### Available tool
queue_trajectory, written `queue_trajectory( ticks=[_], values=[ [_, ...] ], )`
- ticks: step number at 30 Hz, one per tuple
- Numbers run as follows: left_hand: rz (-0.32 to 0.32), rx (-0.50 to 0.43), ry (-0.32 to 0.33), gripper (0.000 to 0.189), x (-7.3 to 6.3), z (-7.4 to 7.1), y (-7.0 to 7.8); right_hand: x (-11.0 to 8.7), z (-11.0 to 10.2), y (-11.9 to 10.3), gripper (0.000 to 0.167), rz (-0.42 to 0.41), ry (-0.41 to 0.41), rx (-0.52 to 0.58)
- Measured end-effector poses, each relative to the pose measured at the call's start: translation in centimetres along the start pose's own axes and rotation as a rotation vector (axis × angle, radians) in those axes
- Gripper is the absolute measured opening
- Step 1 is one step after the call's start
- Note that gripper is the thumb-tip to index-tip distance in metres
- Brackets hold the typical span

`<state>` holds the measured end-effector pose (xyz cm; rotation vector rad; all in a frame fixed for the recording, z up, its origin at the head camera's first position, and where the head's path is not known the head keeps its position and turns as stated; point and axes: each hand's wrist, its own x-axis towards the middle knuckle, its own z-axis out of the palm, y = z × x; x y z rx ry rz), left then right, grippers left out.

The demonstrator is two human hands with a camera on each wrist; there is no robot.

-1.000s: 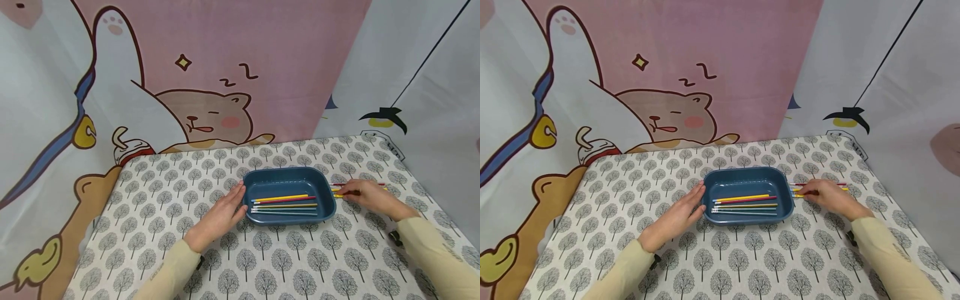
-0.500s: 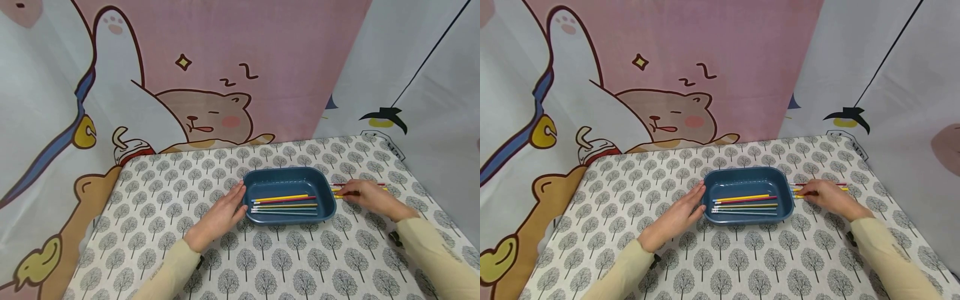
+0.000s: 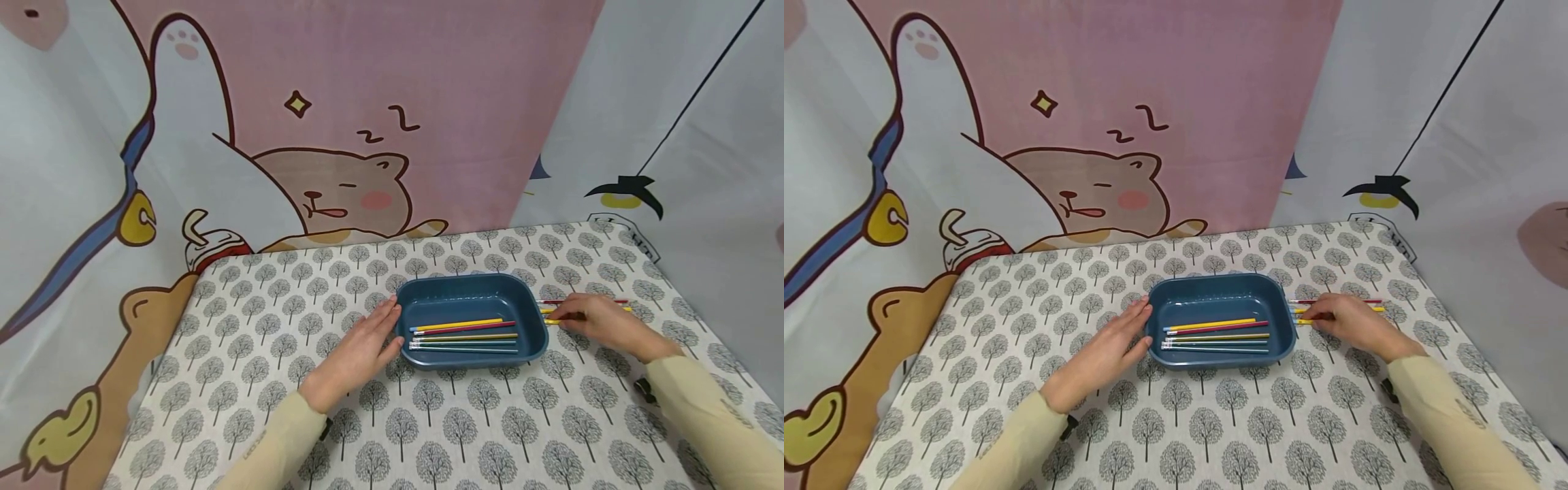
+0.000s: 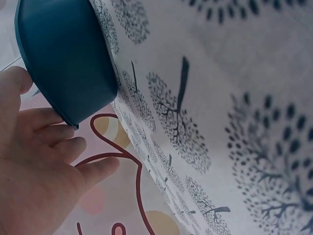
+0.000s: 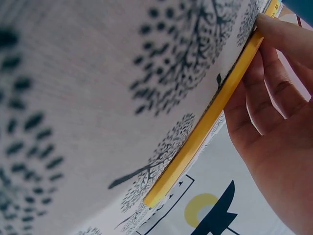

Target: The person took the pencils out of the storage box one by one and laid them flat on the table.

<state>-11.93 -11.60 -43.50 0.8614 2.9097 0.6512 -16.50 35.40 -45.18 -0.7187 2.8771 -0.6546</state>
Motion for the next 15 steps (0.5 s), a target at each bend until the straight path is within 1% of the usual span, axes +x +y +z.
queue_trajectory(
  ticks=[4, 15],
  values=[
    [0.004, 0.008, 0.002, 0.064, 0.03, -0.08, -0.04, 0.02, -0.01, -0.05, 0.022, 0.003, -0.002, -0.017],
    [0.01, 0.003, 0.005, 0.063, 0.21, -0.22, -0.08, -0.08, -0.09, -0.18, 0.022, 0.005, 0.006, -0.011]
  ],
)
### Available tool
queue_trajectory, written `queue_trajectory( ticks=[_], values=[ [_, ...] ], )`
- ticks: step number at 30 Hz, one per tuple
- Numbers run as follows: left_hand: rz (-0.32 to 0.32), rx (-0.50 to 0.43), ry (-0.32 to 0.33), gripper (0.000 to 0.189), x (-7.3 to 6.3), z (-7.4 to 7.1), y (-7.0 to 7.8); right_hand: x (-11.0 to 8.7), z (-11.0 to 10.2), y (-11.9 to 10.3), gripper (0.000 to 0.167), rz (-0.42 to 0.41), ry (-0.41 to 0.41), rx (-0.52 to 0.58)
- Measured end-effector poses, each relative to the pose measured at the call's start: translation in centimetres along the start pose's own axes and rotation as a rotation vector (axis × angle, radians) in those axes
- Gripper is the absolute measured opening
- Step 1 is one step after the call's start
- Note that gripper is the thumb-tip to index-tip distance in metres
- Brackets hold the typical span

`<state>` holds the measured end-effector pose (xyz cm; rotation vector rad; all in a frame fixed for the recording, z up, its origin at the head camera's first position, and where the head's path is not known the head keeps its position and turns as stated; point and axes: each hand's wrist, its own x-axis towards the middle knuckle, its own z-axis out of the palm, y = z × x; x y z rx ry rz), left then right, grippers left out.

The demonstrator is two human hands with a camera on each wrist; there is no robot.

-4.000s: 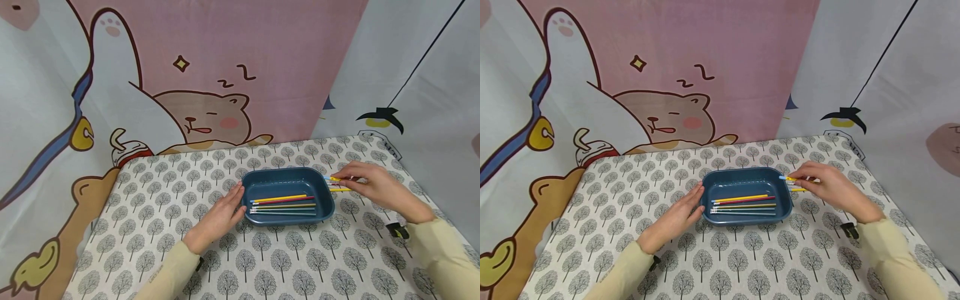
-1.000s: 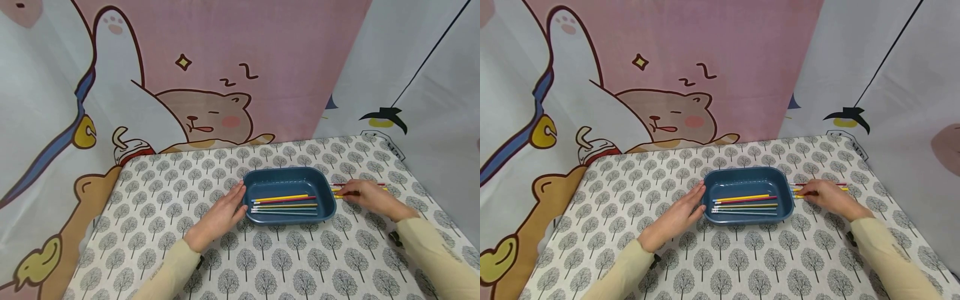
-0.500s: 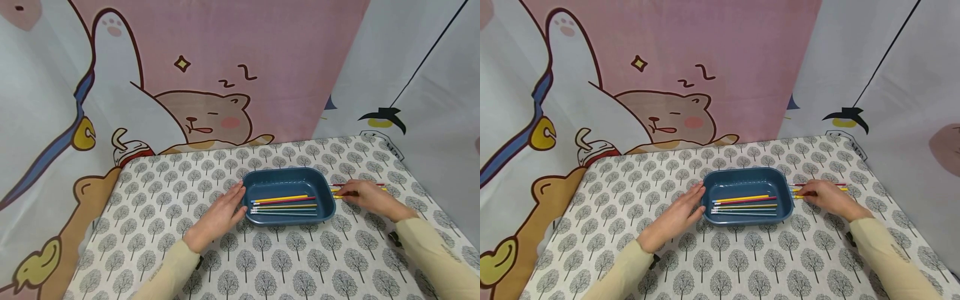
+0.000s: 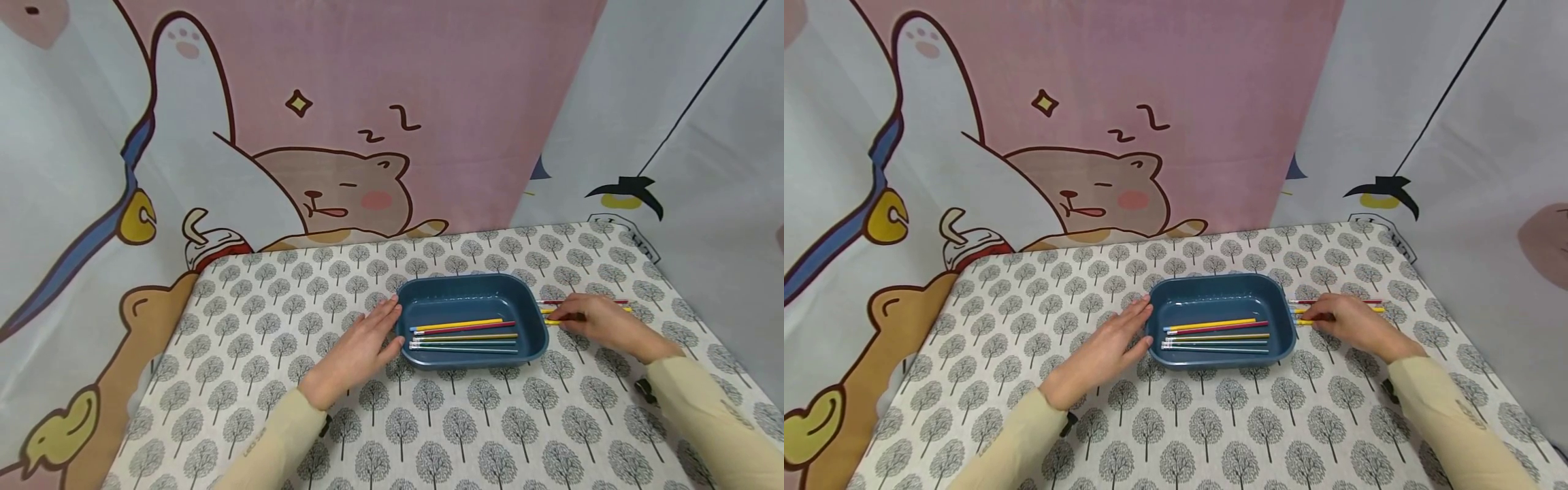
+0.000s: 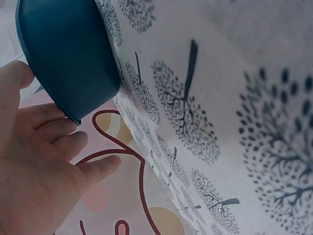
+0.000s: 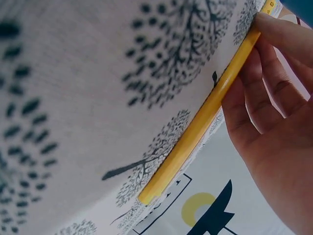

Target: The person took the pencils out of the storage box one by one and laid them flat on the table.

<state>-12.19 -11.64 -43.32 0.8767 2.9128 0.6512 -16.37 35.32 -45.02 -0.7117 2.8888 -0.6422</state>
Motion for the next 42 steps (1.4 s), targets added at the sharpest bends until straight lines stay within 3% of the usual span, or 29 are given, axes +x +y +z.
queue_trajectory(
  ticks=[11, 21, 33, 42],
  values=[
    [0.028, 0.006, 0.009, 0.063, 0.1, -0.1, -0.1, -1.1, -2.0, -1.6, 0.021, 0.086, 0.071, -0.012],
    [0.032, -0.004, 0.015, 0.062, 0.2, 0.0, -0.1, -2.0, -4.6, -4.5, 0.031, 0.057, 0.163, -0.039],
    [0.003, 0.001, -0.009, 0.063, 0.1, -0.1, 0.0, -1.5, -5.8, -9.5, 0.046, -0.068, 0.275, -0.04],
    [0.001, -0.008, -0.007, 0.063, 0.0, 0.0, 0.0, -0.2, -5.2, -12.8, 0.056, -0.083, 0.231, 0.081]
  ],
)
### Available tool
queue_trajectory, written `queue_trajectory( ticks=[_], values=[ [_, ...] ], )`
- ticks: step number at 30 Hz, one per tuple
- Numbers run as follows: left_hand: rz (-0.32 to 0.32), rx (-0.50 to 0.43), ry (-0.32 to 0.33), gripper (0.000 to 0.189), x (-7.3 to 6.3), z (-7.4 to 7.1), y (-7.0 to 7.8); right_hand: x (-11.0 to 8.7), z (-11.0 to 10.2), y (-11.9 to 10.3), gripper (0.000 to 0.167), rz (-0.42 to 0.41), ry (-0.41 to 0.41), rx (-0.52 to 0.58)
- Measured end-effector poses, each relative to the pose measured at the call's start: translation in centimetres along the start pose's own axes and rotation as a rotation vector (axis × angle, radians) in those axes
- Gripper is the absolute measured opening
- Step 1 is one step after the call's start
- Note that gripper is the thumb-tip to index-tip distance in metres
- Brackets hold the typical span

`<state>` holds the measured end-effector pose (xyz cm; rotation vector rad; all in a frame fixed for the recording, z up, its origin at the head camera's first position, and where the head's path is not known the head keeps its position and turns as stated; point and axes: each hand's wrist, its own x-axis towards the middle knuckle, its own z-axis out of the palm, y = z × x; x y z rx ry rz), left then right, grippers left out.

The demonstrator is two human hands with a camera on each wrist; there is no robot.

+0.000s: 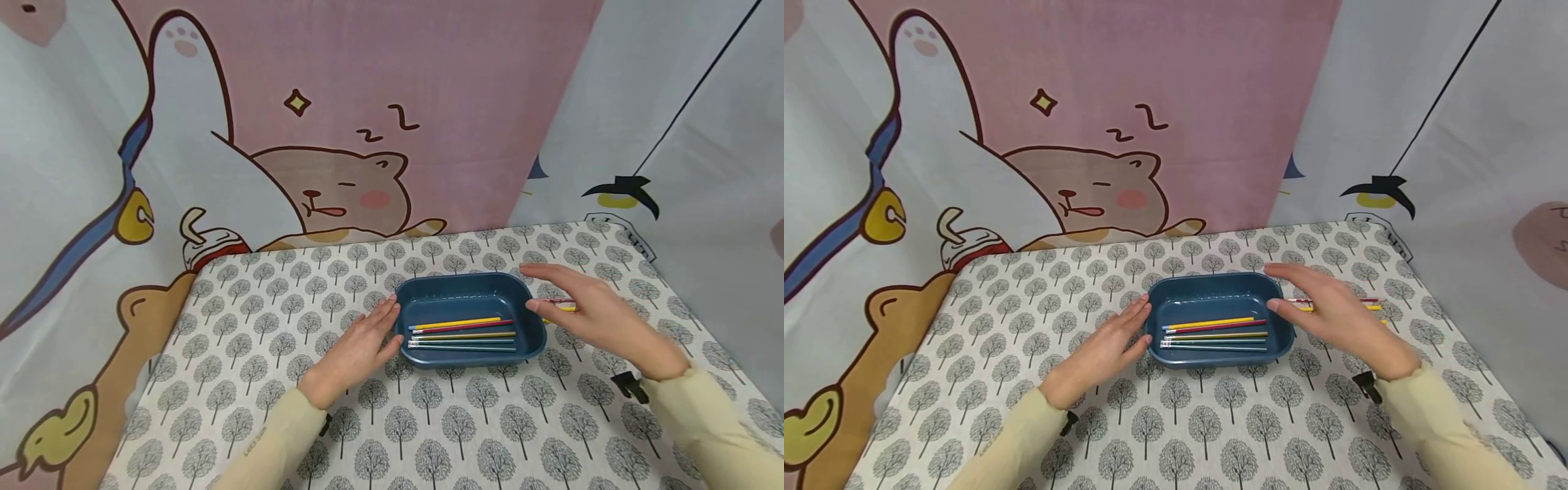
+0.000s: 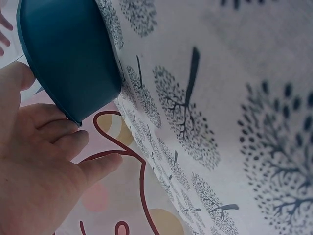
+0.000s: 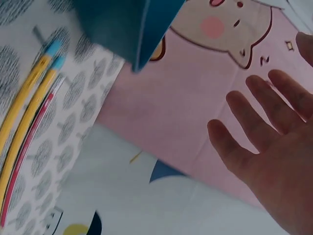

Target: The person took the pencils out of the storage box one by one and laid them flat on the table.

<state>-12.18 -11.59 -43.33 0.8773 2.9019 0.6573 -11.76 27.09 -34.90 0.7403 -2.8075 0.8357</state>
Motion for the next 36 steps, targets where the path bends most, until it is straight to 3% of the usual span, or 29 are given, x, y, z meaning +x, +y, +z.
queue_trajectory(
  ticks=[8, 21, 36],
  values=[
    [-0.001, 0.005, -0.004, 0.062, -0.1, 0.1, 0.0, 1.5, 2.1, -1.7, 0.057, -0.043, 0.005, 0.05],
    [0.025, 0.013, 0.012, 0.062, 0.0, 0.1, -0.1, 4.1, 5.1, -3.4, 0.055, -0.077, -0.113, 0.087],
    [0.016, -0.005, 0.009, 0.063, 0.1, 0.1, -0.2, 6.3, 8.8, -3.7, 0.054, -0.117, -0.206, 0.103]
  ],
)
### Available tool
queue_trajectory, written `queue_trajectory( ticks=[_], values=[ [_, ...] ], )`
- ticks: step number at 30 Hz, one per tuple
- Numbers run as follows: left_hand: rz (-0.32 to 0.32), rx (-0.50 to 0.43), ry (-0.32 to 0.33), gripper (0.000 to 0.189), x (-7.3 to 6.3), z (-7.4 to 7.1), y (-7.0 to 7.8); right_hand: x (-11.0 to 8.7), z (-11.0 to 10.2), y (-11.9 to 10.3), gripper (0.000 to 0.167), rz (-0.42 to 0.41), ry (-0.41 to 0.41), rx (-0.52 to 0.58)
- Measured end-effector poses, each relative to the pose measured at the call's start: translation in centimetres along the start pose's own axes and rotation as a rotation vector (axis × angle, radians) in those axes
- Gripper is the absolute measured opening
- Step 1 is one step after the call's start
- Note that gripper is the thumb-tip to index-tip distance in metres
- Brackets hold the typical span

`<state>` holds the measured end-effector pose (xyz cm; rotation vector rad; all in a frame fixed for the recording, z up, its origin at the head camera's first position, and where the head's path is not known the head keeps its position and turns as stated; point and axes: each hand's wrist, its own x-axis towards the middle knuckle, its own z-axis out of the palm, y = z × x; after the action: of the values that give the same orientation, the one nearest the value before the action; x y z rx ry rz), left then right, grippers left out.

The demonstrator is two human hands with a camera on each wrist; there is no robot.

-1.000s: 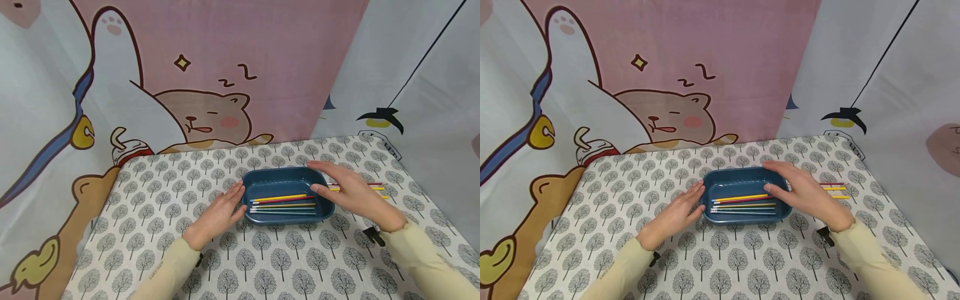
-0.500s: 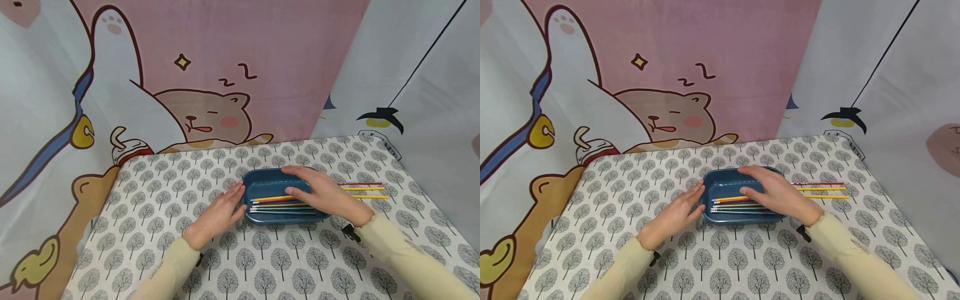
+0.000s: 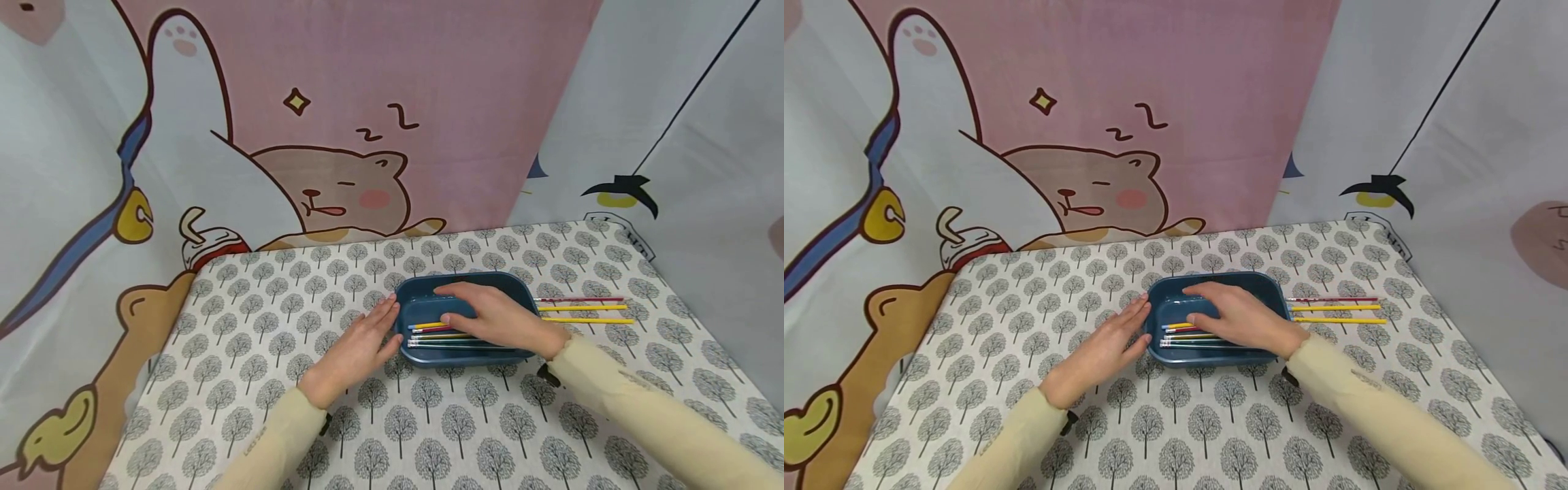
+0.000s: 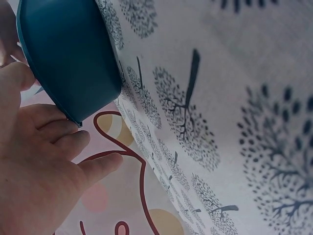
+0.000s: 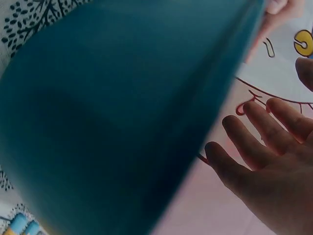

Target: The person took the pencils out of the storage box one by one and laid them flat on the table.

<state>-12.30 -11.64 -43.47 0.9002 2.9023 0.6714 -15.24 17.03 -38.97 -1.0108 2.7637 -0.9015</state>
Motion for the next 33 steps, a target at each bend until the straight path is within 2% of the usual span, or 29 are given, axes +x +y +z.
queue_trajectory(
  ticks=[9, 22, 33],
  values=[
    [0.0, -0.004, -0.01, 0.063, -0.1, -0.1, 0.1, 1.0, 1.7, 0.5, 0.052, 0.029, -0.094, 0.022],
    [0.011, -0.012, -0.011, 0.062, 0.0, -0.2, 0.1, 2.7, 3.1, 1.6, 0.05, 0.027, -0.151, 0.049],
    [0.008, -0.01, -0.008, 0.063, -0.1, -0.2, 0.0, 3.5, 3.6, 1.8, 0.048, 0.097, -0.218, 0.074]
  ],
)
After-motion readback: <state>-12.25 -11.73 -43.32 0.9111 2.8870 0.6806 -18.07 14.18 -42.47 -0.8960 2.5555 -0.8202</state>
